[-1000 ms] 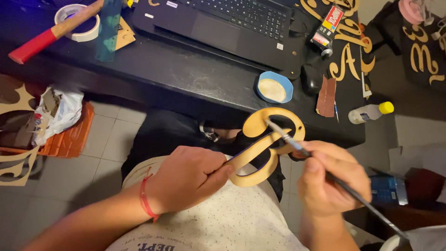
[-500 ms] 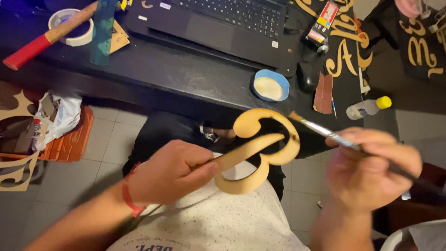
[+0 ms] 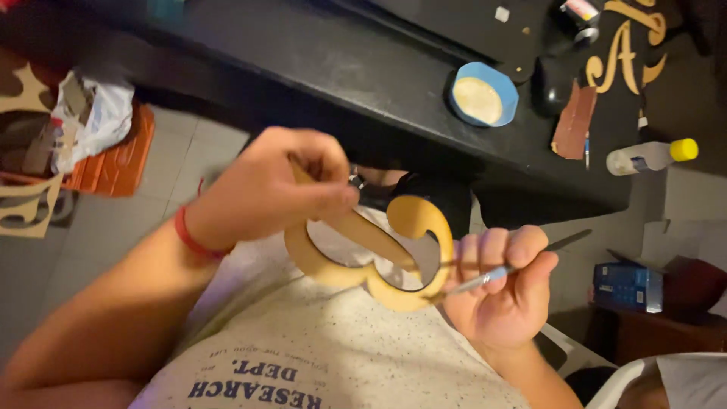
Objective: Apply a liquid coating to a wooden letter cutout using a small paintbrush.
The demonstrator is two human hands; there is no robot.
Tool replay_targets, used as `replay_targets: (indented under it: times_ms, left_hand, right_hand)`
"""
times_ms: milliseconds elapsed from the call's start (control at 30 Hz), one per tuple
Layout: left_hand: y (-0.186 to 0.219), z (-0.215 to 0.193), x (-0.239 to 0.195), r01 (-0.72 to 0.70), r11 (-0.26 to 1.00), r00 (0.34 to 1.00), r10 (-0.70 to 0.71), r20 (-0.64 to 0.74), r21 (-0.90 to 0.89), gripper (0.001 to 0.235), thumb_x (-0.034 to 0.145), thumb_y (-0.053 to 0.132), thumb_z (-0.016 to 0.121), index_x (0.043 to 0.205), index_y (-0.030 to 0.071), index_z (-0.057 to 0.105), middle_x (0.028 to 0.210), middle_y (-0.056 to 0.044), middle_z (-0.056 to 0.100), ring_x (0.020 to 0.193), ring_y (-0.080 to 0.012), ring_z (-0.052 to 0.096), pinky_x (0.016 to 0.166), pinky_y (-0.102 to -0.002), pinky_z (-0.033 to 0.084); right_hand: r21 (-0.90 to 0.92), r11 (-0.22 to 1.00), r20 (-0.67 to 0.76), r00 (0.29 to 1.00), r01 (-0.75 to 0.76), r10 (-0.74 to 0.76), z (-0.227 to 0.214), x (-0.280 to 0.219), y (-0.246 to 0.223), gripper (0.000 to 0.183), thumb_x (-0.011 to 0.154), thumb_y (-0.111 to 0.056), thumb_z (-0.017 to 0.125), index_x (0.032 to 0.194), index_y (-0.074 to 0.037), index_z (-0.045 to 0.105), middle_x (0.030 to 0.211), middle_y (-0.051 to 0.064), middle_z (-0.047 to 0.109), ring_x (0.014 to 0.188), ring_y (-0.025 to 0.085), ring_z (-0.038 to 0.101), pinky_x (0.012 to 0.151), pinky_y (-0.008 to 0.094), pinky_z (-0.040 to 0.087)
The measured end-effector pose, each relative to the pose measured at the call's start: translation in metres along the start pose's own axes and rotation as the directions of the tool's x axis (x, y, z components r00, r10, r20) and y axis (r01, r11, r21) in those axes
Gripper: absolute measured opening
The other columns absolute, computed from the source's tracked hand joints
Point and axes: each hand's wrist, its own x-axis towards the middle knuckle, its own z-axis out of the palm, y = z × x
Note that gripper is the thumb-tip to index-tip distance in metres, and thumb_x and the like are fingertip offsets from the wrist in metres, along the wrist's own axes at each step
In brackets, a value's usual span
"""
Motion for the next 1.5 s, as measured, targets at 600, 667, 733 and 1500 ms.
replay_targets:
  times_ms: [600, 667, 733, 1500]
  left_hand:
    - [0.041, 0.000, 0.001, 0.251, 0.951, 0.939, -0.285, 0.195, 0.181, 0.036, 0.084, 0.019, 0.073, 0.116, 0.022, 0.057, 0.080, 0.003, 0.066, 0.054, -0.0084, 0.064, 0.051, -0.023, 0.052]
    - [0.047, 0.004, 0.002, 0.387, 0.900, 0.890, -0.422, 0.174, 0.201, 0.027, 0.089, 0.020, 0.071, 0.114, 0.021, 0.060, 0.077, 0.001, 0.072, 0.058, -0.0081, 0.073, 0.047, -0.024, 0.055]
    - [0.050, 0.005, 0.002, 0.397, 0.890, 0.882, -0.437, 0.176, 0.224, 0.030, 0.089, 0.022, 0.070, 0.117, 0.023, 0.059, 0.077, 0.001, 0.072, 0.054, -0.0087, 0.071, 0.046, -0.025, 0.053]
    - [0.045, 0.001, 0.004, 0.094, 0.935, 0.970, -0.164, 0.181, 0.342, 0.032, 0.094, 0.025, 0.058, 0.125, 0.021, 0.049, 0.057, 0.002, 0.065, 0.047, -0.0135, 0.057, 0.050, -0.032, 0.044]
  right_hand:
    - [-0.788, 0.471, 0.462, 0.886, 0.395, 0.030, -0.074, 0.008, -0.087, 0.012, 0.095, -0.019, 0.056, 0.090, -0.009, 0.052, 0.075, 0.010, 0.060, 0.061, 0.021, 0.065, 0.055, 0.036, 0.059]
    - [-0.751, 0.628, 0.313, 0.948, 0.203, 0.067, -0.068, 0.008, -0.075, 0.022, 0.093, -0.027, 0.066, 0.089, -0.006, 0.063, 0.073, 0.006, 0.062, 0.053, 0.018, 0.065, 0.051, 0.033, 0.061]
    - [-0.744, 0.640, 0.316, 0.945, 0.191, 0.085, -0.066, 0.016, -0.065, 0.018, 0.094, -0.023, 0.064, 0.090, -0.006, 0.061, 0.072, 0.008, 0.063, 0.055, 0.018, 0.066, 0.051, 0.030, 0.060]
    - [-0.575, 0.802, 0.258, 0.966, 0.159, -0.006, -0.060, 0.039, -0.041, 0.015, 0.103, -0.024, 0.065, 0.101, -0.010, 0.063, 0.080, 0.006, 0.067, 0.062, 0.014, 0.067, 0.055, 0.022, 0.061]
